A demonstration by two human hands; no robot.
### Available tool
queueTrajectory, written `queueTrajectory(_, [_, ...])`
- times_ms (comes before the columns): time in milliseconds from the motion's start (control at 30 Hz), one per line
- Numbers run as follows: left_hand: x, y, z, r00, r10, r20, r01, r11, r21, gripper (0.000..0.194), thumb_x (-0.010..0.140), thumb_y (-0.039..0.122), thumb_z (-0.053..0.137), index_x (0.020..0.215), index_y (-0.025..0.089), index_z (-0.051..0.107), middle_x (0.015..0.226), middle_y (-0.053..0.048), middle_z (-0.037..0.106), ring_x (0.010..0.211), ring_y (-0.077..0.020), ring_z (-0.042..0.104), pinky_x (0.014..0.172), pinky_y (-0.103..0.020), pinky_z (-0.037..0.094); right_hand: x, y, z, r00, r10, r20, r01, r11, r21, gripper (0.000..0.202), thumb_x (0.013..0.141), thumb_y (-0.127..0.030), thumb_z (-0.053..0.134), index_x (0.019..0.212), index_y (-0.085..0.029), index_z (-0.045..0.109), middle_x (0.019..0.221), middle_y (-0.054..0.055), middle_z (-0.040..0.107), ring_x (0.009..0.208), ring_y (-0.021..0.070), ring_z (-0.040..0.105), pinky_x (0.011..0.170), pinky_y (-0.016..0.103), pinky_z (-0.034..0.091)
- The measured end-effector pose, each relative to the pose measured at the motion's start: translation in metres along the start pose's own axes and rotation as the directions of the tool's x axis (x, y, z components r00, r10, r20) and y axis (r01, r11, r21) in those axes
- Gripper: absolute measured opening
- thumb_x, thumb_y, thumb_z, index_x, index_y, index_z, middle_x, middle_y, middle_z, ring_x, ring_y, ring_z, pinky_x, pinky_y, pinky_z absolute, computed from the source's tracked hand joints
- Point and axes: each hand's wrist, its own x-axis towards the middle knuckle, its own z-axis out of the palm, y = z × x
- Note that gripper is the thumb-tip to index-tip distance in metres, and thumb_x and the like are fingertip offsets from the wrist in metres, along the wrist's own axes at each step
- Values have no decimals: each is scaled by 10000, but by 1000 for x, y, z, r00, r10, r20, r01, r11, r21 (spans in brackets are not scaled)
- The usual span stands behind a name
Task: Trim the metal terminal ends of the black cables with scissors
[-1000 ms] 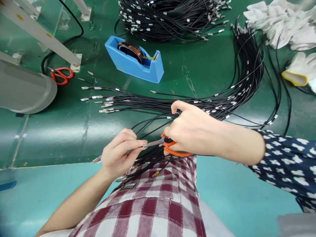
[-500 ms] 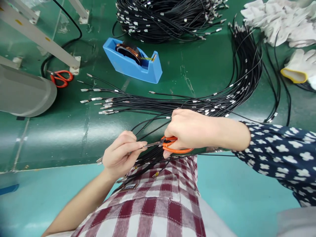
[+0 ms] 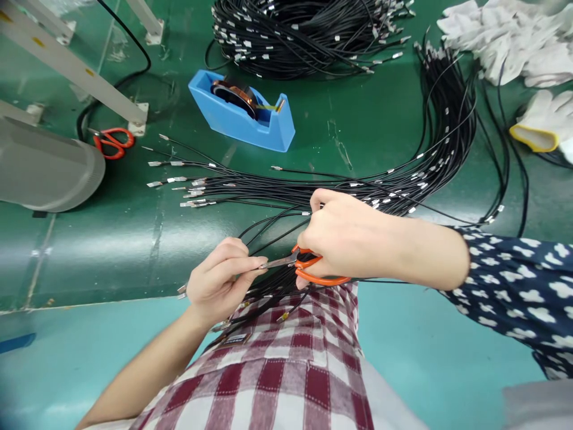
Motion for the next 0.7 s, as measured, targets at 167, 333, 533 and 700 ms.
queueTrajectory(167, [-4,-2,2,1000,8,-23,-8,1000,0,249,835,5,662,1024,166,665,753,-22,597,707,-147,531,644,-315,481,2,0,4,999,-8,52,5,998,59,430,938,-401,531,550,-220,571,551,-10,615,489,115,368,803,358,358])
queueTrajectory(333, [-6,-5,3,997,-45,-68,41,997,-62,251,821,1,684,1007,169,676,781,-30,636,704,-141,543,649,-313,487,1,8,24,985,156,68,-170,908,383,496,905,-577,554,575,-208,586,525,-37,521,550,119,426,602,278,328])
queueTrajectory(533, [-6,-2,2,981,-182,-73,172,977,-124,224,817,23,706,971,185,699,749,-9,602,673,-121,537,607,-277,469,-1,9,19,987,108,-118,-77,967,241,429,894,-551,579,636,-209,610,487,-83,548,443,69,315,955,383,341])
queueTrajectory(700, [-4,2,0,975,-218,-32,213,970,-119,180,824,36,704,935,178,700,733,-11,598,670,-120,532,598,-271,457,-1,4,2,987,94,-127,-89,995,43,397,903,-521,547,673,-227,679,532,0,657,470,129,445,1014,442,310])
